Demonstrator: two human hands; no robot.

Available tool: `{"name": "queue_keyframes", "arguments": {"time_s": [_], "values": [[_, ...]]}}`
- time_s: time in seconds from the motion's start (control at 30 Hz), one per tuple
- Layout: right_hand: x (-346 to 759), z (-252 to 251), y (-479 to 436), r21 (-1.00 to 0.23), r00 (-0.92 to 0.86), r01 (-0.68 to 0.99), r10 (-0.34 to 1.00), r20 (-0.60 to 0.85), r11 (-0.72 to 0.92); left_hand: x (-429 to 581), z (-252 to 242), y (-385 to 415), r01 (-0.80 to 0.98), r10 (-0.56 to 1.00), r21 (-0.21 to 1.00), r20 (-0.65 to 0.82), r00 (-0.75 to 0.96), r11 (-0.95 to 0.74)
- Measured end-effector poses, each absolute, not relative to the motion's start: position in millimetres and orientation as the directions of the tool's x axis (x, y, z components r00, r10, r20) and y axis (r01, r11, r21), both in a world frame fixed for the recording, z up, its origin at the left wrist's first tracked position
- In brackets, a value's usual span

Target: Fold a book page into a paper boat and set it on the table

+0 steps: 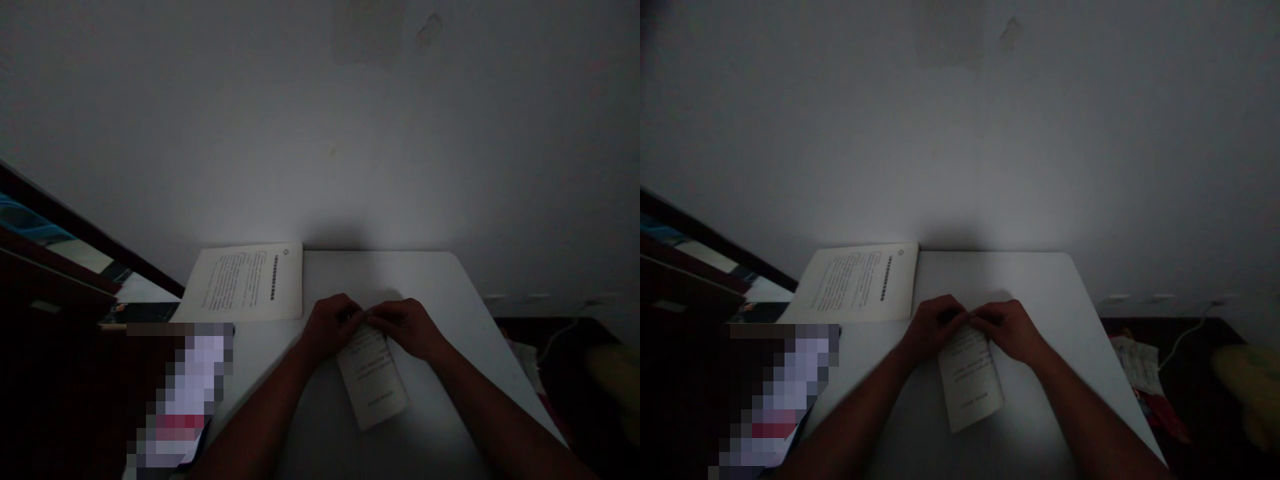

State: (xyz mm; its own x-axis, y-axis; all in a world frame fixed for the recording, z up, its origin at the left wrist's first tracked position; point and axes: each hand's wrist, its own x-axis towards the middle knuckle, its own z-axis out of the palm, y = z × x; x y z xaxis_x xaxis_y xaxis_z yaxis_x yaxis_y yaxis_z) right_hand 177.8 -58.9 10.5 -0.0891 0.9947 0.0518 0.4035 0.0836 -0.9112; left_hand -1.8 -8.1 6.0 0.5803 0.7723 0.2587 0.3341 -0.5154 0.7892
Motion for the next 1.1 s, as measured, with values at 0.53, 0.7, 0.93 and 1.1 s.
{"name": "queue_keyframes", "arguments": {"time_s": [0.53, 0.7, 0.93, 1.1], "values": [[174.5, 8.1, -60.9, -0.974, -0.135, 0.218, 0.986, -0.100, -0.069, -2.8, 9.9, -12.5, 0.411, 0.676, 0.661, 0.202, 0.708, -0.628], [175.2, 12.7, -60.6, -0.979, -0.137, 0.189, 0.985, -0.104, -0.077, -1.1, 8.1, -14.1, 0.421, 0.683, 0.666, 0.184, 0.707, -0.616], [178.0, 14.9, -56.4, -0.983, -0.159, 0.162, 0.981, -0.108, -0.082, 0.4, 3.7, -13.6, 0.457, 0.702, 0.605, 0.256, 0.664, -0.653], [180.3, 15.6, -54.9, -0.986, -0.196, 0.152, 0.976, -0.094, -0.065, 1.6, 4.1, -13.3, 0.464, 0.717, 0.608, 0.269, 0.643, -0.644]]}}
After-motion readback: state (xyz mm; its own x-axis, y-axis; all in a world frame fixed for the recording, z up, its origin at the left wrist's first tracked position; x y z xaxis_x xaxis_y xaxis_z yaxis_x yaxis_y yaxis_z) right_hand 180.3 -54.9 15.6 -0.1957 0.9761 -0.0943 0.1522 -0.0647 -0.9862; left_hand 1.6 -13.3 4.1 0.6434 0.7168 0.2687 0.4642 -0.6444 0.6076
